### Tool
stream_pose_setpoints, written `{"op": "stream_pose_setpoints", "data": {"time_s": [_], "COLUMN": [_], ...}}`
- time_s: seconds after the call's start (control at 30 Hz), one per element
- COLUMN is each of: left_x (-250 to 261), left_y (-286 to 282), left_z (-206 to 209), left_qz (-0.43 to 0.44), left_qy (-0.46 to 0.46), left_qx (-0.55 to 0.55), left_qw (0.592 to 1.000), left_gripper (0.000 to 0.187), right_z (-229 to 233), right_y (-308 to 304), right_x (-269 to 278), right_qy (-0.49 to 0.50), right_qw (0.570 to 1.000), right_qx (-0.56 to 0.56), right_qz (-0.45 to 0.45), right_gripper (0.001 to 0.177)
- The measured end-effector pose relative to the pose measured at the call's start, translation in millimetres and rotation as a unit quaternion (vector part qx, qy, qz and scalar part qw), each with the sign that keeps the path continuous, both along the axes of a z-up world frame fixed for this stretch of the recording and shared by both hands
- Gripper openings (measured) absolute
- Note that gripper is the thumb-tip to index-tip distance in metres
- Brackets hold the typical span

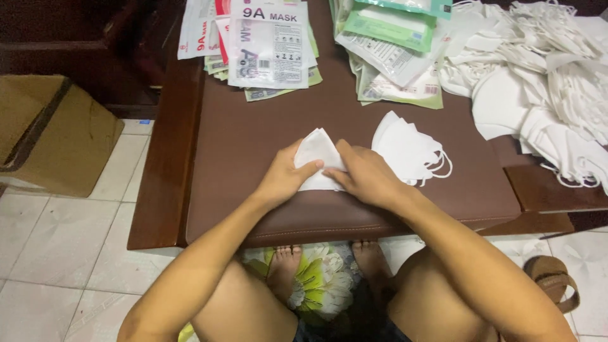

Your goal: The person is manually folding white face masks and either stacking them or inserting them into individual plastic packaging bags on a low table.

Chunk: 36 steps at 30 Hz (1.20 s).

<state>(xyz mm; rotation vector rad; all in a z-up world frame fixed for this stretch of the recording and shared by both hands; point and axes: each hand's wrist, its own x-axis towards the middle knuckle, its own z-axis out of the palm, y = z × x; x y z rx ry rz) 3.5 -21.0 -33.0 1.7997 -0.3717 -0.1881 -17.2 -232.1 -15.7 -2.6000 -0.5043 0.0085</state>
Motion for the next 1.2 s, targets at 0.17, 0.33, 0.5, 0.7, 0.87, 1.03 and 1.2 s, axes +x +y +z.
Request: {"op": "stream_pose_setpoints", "data": {"time_s": [0.17, 0.33, 0.5, 0.7, 0.87, 1.03, 1.2], "left_x": [-7.0, -4.2, 3.6, 3.3, 5.2, 3.3, -11.2], "left_y": [10.5, 31.3, 36.0, 34.6, 34.7, 24.7, 11.4], "left_z": [26.8, 46.7, 46.1, 40.6, 34.5, 31.4, 43.1], "left_qz": [0.067, 0.185, 0.216, 0.201, 0.166, 0.138, 0.140], "left_qy": [0.008, -0.003, 0.014, 0.023, 0.079, 0.114, 0.106], "left_qx": [-0.027, -0.064, -0.097, -0.069, -0.132, -0.159, -0.151], "left_qw": [0.997, 0.981, 0.971, 0.977, 0.974, 0.971, 0.973], "left_gripper": [0.007, 0.004, 0.007, 0.009, 0.030, 0.043, 0.045], "right_z": [35.1, 52.9, 28.0, 13.8, 0.1, 47.7, 29.7], "right_y": [-25.2, -79.3, -101.8, -115.4, -121.8, -55.4, 30.5], "right_x": [-9.4, -21.5, -11.8, -9.4, -0.2, -27.1, -15.0], "right_qy": [-0.031, -0.005, 0.094, 0.049, -0.345, -0.517, -0.610], "right_qw": [0.988, 0.997, 0.977, 0.981, 0.923, 0.843, 0.791], "right_qx": [0.154, -0.055, -0.151, -0.140, 0.067, 0.133, 0.048], "right_qz": [-0.013, -0.057, -0.115, -0.125, -0.160, -0.067, 0.011], "right_gripper": [0.052, 0.053, 0.052, 0.027, 0.015, 0.025, 0.007]}}
